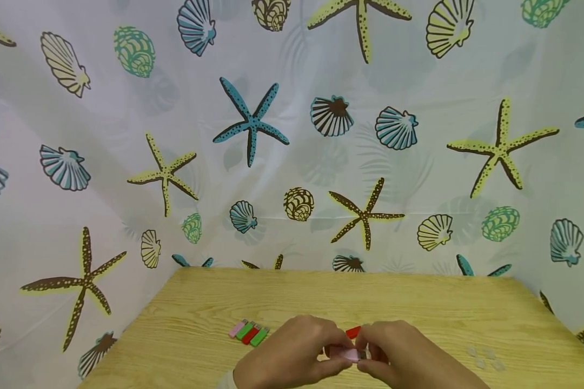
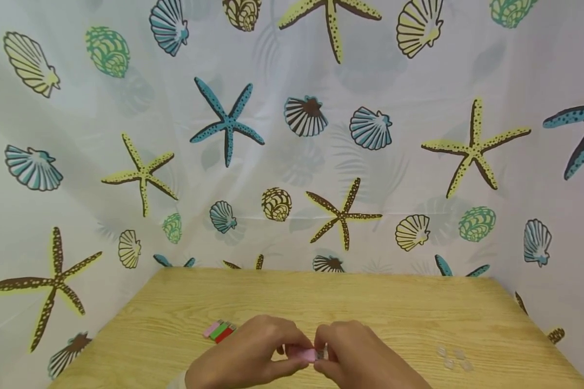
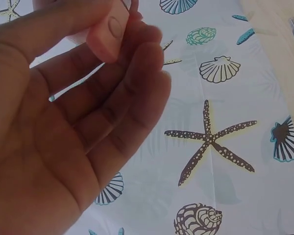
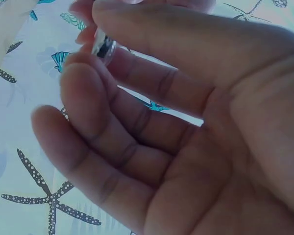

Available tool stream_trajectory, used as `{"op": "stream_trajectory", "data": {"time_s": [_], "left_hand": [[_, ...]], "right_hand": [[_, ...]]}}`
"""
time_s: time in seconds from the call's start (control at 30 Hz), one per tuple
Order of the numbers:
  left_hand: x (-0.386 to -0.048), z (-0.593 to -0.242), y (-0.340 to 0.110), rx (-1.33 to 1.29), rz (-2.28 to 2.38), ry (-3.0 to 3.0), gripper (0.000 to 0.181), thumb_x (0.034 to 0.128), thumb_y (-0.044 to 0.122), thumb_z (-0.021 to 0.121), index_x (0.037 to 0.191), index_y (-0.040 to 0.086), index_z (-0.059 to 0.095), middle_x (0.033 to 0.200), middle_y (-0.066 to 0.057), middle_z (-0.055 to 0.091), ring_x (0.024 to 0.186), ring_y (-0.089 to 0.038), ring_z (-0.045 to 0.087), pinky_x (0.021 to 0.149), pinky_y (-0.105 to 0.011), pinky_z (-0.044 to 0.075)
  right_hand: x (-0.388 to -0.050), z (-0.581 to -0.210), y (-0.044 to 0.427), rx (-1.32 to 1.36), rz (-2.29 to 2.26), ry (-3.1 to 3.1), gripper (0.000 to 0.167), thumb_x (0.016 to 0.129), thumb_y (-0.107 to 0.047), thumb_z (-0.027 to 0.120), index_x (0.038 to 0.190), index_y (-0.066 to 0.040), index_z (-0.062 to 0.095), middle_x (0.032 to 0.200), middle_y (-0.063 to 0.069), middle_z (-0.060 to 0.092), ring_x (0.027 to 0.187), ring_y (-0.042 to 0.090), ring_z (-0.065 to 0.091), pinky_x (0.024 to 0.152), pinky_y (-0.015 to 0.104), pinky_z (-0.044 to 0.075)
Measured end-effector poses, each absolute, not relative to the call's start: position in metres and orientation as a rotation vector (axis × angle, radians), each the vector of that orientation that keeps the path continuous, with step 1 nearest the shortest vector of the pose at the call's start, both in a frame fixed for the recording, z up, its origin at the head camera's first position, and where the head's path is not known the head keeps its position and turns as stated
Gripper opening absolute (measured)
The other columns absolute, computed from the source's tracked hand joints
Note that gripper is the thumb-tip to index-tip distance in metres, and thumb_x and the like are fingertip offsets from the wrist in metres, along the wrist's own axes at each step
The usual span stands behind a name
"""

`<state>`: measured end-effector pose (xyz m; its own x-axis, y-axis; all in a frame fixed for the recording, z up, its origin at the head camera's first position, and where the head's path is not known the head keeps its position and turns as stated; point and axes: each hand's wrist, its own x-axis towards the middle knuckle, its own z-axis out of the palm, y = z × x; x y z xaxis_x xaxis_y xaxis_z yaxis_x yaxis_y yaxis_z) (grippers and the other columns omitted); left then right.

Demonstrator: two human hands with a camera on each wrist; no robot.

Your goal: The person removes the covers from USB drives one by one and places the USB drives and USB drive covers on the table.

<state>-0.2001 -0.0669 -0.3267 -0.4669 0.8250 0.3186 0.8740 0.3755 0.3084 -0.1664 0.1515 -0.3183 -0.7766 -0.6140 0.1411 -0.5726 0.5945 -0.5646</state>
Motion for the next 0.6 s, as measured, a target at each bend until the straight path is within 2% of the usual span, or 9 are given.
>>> {"op": "stream_trajectory", "data": {"time_s": [0.27,0.6], "left_hand": [[-0.1998,-0.3293,-0.0696,-1.493,-0.553,-2.445,0.015,0.0903,0.033,0.069,0.096,0.02,0.075,0.082,0.017,0.053,0.072,0.008,0.044,0.062,-0.005,0.036],[-0.2004,-0.3295,-0.068,-1.485,-0.582,-2.483,0.021,0.0922,0.037,0.064,0.099,0.02,0.075,0.079,0.018,0.053,0.069,0.008,0.045,0.06,-0.007,0.037]], "right_hand": [[-0.1676,-0.3199,0.1514,-0.996,-0.942,2.717,0.006,0.089,-0.016,0.07,0.092,-0.015,0.065,0.073,-0.016,0.055,0.062,-0.001,0.051,0.058,0.022,0.047],[-0.17,-0.3216,0.1542,-1.002,-0.884,2.798,0.014,0.086,-0.016,0.073,0.098,-0.017,0.068,0.082,-0.016,0.055,0.071,0.0,0.05,0.062,0.023,0.048]]}}
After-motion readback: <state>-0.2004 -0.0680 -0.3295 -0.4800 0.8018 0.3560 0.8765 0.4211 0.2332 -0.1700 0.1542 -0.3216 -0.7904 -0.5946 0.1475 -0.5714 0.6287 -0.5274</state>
